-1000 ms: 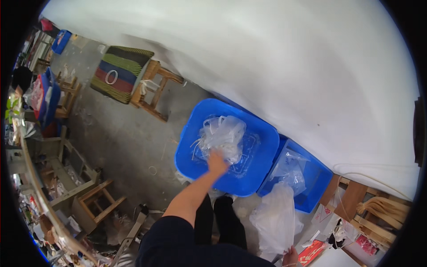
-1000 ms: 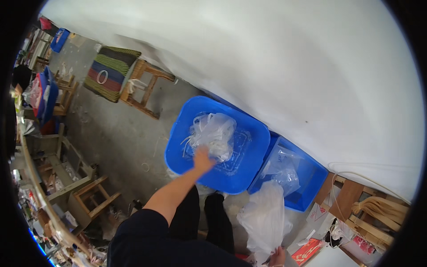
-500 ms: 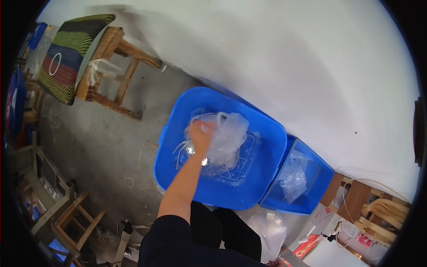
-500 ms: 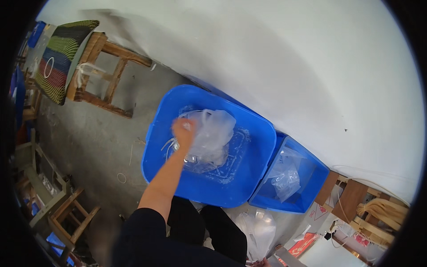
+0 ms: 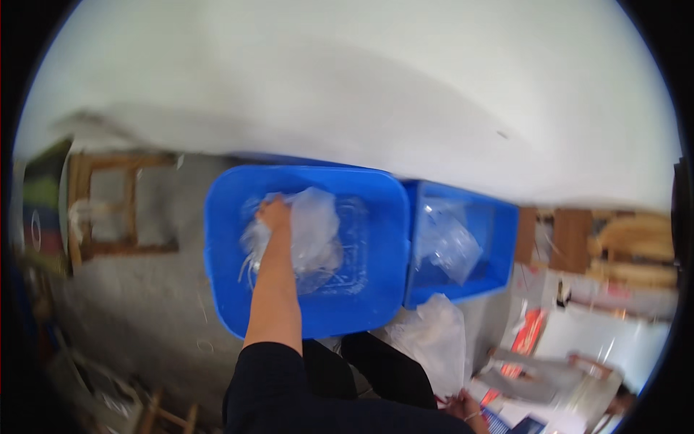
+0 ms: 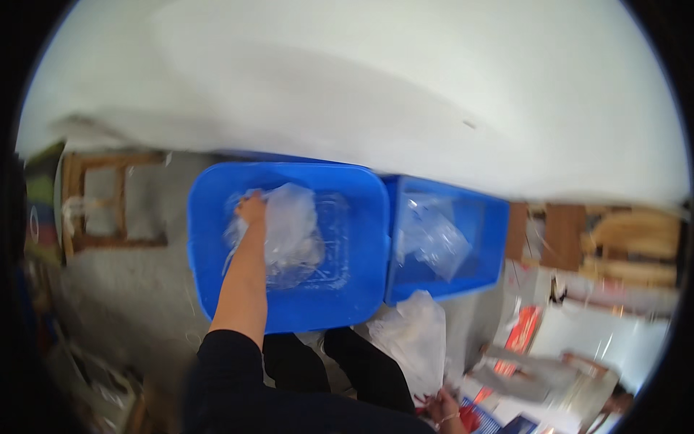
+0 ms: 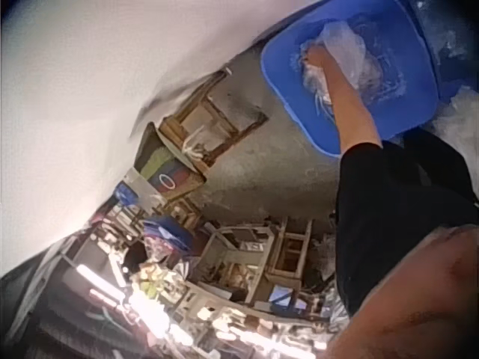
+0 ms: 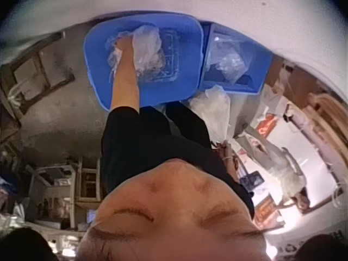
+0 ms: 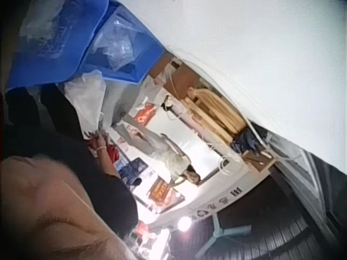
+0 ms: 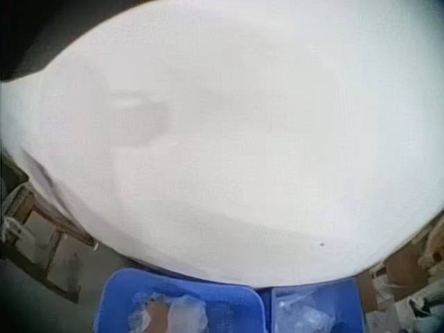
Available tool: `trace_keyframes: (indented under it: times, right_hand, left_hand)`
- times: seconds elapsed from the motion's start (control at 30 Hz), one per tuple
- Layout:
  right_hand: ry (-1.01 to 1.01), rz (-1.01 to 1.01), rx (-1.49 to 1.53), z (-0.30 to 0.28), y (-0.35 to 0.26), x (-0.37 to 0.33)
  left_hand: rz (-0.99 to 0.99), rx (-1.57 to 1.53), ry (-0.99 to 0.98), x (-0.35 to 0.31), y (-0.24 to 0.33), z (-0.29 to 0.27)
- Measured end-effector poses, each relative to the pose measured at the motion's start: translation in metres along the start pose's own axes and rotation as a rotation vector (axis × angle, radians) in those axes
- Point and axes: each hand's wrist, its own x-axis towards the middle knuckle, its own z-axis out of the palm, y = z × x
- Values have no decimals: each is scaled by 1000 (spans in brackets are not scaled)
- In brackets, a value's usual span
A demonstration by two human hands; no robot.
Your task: The person sits on the floor and sorts small transparent plastic parts from a blue bin, separating them by hand and placing them into smaller plastic bags. The person occasionally moves between the bin and a nearby table with a sewing machine.
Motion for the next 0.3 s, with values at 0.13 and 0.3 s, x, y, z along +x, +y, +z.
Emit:
trace_keyframes:
  times: [0.13, 0.3]
  right_hand:
    - [2, -78, 86, -48, -1, -4]
    - [244, -190, 328, -23, -11, -45]
  left_hand:
    - [62, -389, 190, -37, -9, -20]
    - [-203, -1341, -456, -128, 48, -188]
